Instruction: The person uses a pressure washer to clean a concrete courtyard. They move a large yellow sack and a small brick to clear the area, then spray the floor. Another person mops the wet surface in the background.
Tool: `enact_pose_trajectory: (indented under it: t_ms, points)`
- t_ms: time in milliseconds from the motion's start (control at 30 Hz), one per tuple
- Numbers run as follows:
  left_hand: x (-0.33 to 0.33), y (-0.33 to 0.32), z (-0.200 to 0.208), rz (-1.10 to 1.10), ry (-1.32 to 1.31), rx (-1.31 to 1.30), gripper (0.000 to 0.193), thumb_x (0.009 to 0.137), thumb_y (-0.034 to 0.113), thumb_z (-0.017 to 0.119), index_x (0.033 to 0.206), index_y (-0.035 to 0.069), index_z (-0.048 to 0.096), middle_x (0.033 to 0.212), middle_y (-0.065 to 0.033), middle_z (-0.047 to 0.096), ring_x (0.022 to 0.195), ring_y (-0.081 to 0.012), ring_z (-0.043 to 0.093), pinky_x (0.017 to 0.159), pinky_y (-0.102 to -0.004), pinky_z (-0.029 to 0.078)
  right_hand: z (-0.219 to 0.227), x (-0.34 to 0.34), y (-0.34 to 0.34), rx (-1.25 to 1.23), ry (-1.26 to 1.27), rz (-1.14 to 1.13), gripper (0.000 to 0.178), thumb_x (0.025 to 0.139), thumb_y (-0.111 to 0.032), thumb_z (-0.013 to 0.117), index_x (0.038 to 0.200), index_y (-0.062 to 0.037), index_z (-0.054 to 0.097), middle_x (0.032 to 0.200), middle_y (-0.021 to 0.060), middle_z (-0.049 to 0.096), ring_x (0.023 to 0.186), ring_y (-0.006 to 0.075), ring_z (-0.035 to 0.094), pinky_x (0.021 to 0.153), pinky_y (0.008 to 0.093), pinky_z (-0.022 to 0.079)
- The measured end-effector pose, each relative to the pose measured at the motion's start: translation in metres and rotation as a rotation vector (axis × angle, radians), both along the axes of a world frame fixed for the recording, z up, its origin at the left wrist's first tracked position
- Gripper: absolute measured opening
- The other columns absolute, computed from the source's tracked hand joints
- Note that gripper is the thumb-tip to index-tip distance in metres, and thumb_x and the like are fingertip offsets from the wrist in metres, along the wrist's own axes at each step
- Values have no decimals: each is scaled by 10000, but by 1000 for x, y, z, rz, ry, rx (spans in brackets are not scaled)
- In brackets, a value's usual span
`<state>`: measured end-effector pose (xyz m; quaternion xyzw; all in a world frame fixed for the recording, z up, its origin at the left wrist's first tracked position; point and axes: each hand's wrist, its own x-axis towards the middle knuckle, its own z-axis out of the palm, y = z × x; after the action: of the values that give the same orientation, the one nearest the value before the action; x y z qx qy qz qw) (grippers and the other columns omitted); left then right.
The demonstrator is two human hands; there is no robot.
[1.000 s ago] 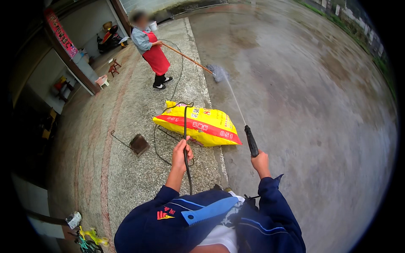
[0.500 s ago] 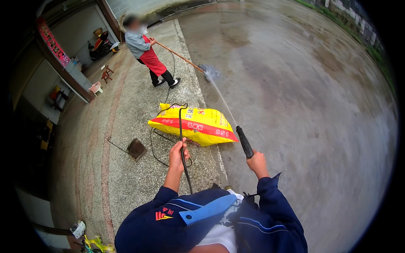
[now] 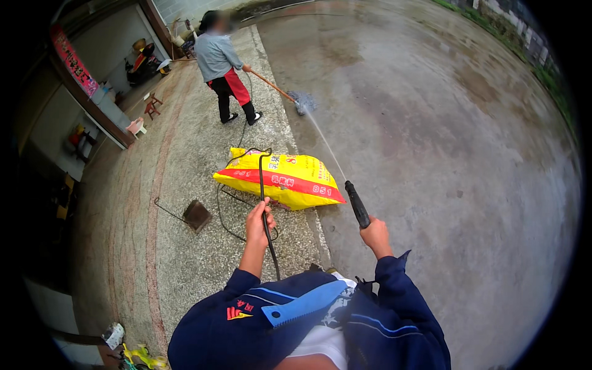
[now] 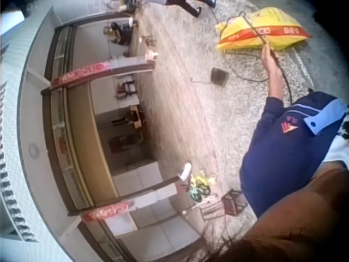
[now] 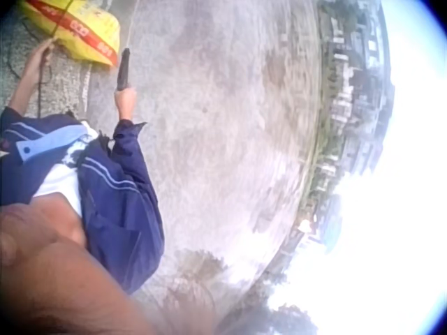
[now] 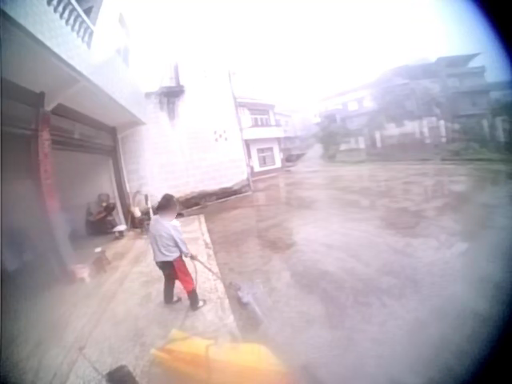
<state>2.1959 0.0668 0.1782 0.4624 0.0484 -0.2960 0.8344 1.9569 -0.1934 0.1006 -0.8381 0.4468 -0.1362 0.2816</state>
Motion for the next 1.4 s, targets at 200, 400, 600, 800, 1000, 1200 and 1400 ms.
enact_pose_trajectory:
  t_ms: [200, 400, 600, 800, 1000, 1200, 1400]
  points:
    - [-1, 17, 5, 65, 28, -9, 248, 1012, 212, 557, 1181, 44, 627, 786, 18, 559, 520, -77, 487, 430, -244, 380, -24, -3, -3, 23, -68, 64, 205, 794, -159, 645, 912, 3, 689, 823, 287, 654, 837, 476, 636, 705, 523, 509]
    - [-1, -4, -14, -30, -46, -23, 206, 969, 260, 621, 879, 77, 595, 715, 2, 542, 471, -93, 497, 386, -255, 385, -45, -34, -20, -34, 40, -91, 299, 758, -179, 740, 788, 105, 648, 744, 309, 651, 766, 470, 665, 636, 511, 500]
    - [5, 22, -8, 114, 9, -36, 186, 980, 256, 601, 945, 76, 633, 747, 11, 544, 471, -86, 497, 376, -245, 377, -33, 11, 2, -79, 69, 105, 321, 750, -208, 711, 828, 101, 671, 778, 300, 666, 810, 458, 678, 679, 506, 511]
    - [5, 13, -5, 86, -34, -11, 226, 977, 249, 609, 845, 66, 591, 681, -6, 525, 452, -101, 496, 378, -263, 382, -29, -4, -28, 11, -19, -95, 323, 773, -200, 721, 803, 114, 652, 733, 309, 643, 772, 474, 667, 635, 503, 494]
    - [8, 27, -12, 65, 16, -24, 265, 1025, 212, 504, 1234, 79, 597, 762, 9, 533, 516, -83, 484, 434, -254, 394, -17, 4, -6, -39, 6, 63, 290, 787, -238, 699, 852, 45, 679, 815, 304, 649, 852, 478, 645, 729, 514, 518]
    - [6, 11, -8, 17, 37, -39, 296, 1028, 204, 506, 1277, 55, 563, 762, 15, 530, 517, -89, 477, 446, -266, 382, 0, -12, -5, -25, -61, -39, 278, 791, -223, 697, 850, 48, 672, 804, 303, 635, 830, 477, 636, 690, 510, 506]
    - [2, 6, -9, 8, 35, -14, 288, 1031, 185, 502, 1277, 50, 564, 756, 11, 536, 511, -90, 477, 436, -264, 374, 1, -13, -4, -12, -64, -90, 244, 802, -206, 676, 878, 25, 679, 813, 301, 636, 823, 484, 625, 698, 523, 501]
